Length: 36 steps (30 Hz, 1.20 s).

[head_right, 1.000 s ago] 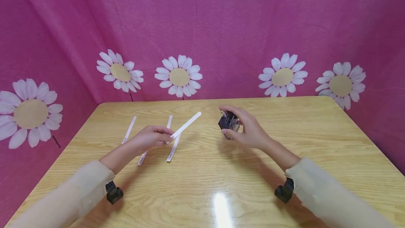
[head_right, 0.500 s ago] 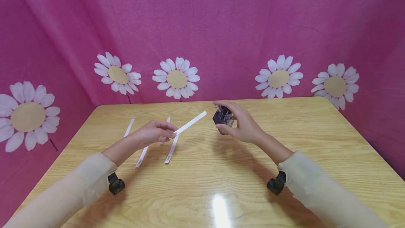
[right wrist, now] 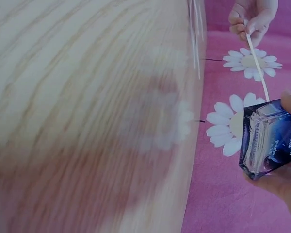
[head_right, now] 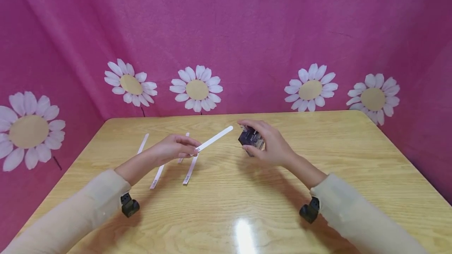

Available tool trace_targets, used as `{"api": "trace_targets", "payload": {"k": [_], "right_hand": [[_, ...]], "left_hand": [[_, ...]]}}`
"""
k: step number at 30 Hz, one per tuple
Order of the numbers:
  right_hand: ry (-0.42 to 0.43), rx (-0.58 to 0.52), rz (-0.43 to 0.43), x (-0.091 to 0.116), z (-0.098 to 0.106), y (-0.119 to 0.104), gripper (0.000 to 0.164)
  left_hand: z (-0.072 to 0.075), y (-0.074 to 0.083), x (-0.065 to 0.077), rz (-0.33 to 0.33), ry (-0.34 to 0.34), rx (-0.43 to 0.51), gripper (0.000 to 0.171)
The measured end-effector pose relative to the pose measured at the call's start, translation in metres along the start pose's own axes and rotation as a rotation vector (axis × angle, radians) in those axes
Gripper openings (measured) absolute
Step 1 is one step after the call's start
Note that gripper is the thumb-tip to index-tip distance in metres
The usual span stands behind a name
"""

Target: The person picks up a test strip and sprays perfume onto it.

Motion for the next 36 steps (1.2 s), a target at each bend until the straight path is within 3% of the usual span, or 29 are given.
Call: {"api": "trace_targets", "payload": {"k": [7, 18, 36], "right_hand": [[-0.005, 0.045, 0.057, 0.000, -0.005, -0.007, 0.062], [0.047, 0.078, 0.045, -0.004, -0.006, -0.014, 0.061], [0.013, 0.092, 0.003, -0.007, -0.006, -0.027, 0.061]], "left_hand": [[0.000, -0.002, 0.003, 0.018, -0.009, 0.018, 0.033], [0.002, -0.004, 0.003, 0.030, -0.007, 0.025, 0.033], [0.010, -0.014, 0.009, 0.024, 0.010, 0.040, 0.034]]}}
Point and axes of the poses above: each hand's wrist, its own x-axis away from the middle knuckle, its own z-axis out of the back of the hand, y = z × x, the point moved 5 cm from there along -x, towards the middle knuckle, and after that the axes turned 11 degrees about y, right-handed, at the moved point
